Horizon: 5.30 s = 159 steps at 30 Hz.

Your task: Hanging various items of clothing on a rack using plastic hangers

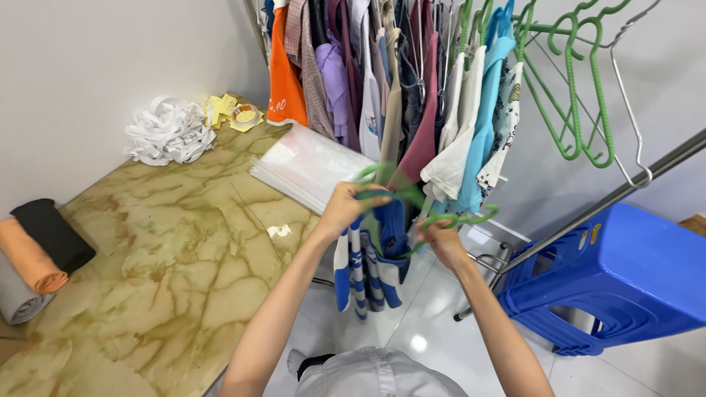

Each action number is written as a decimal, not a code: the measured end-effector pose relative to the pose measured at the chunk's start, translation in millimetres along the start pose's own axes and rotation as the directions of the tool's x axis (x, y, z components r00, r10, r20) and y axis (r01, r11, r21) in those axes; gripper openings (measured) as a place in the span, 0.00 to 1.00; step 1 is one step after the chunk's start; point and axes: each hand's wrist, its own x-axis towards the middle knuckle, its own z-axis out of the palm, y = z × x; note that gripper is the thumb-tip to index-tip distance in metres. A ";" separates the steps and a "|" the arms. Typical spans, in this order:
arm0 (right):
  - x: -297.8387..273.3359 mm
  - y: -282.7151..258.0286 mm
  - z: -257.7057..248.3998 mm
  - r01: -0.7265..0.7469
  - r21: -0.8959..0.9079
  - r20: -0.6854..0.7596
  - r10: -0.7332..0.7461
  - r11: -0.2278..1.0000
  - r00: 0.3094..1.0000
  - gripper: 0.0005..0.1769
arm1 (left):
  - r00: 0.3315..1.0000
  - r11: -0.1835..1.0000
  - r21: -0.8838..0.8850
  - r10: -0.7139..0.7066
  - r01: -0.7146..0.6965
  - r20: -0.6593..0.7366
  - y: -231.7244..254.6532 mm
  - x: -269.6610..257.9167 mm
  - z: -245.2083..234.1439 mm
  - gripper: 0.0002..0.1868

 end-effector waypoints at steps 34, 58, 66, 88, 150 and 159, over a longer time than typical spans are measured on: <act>-11.9 -248.9 69.5 0.230 -0.826 0.382 0.210 0.515 0.900 0.12 | 0.910 0.791 0.556 0.391 -0.257 -0.135 -0.8 -36.4 -57.5 0.09; -26.6 -264.6 15.1 0.178 -0.875 0.274 0.157 0.451 0.949 0.39 | 0.803 0.352 0.865 0.589 -0.358 0.092 -11.7 -24.0 -53.4 0.14; 6.9 -197.0 -152.9 -0.007 -1.000 -0.003 0.277 0.014 0.961 0.25 | 0.741 0.452 0.860 0.657 -0.237 -0.141 -32.6 -18.7 -90.1 0.18; -97.8 -326.7 -96.4 -0.626 -0.429 -0.251 0.579 0.651 0.776 0.39 | 0.949 0.302 0.932 0.297 -0.202 0.110 -59.0 65.9 9.7 0.39; 26.2 -272.8 -16.1 0.043 -0.121 -0.381 -0.087 0.992 0.921 0.14 | 0.899 0.593 0.676 0.288 -0.438 0.330 -77.7 170.7 92.6 0.09; 2.1 -230.6 -3.4 0.051 -0.131 -0.327 -0.092 0.990 0.940 0.13 | 0.895 0.649 0.618 0.298 -0.444 0.331 -59.6 157.7 101.4 0.09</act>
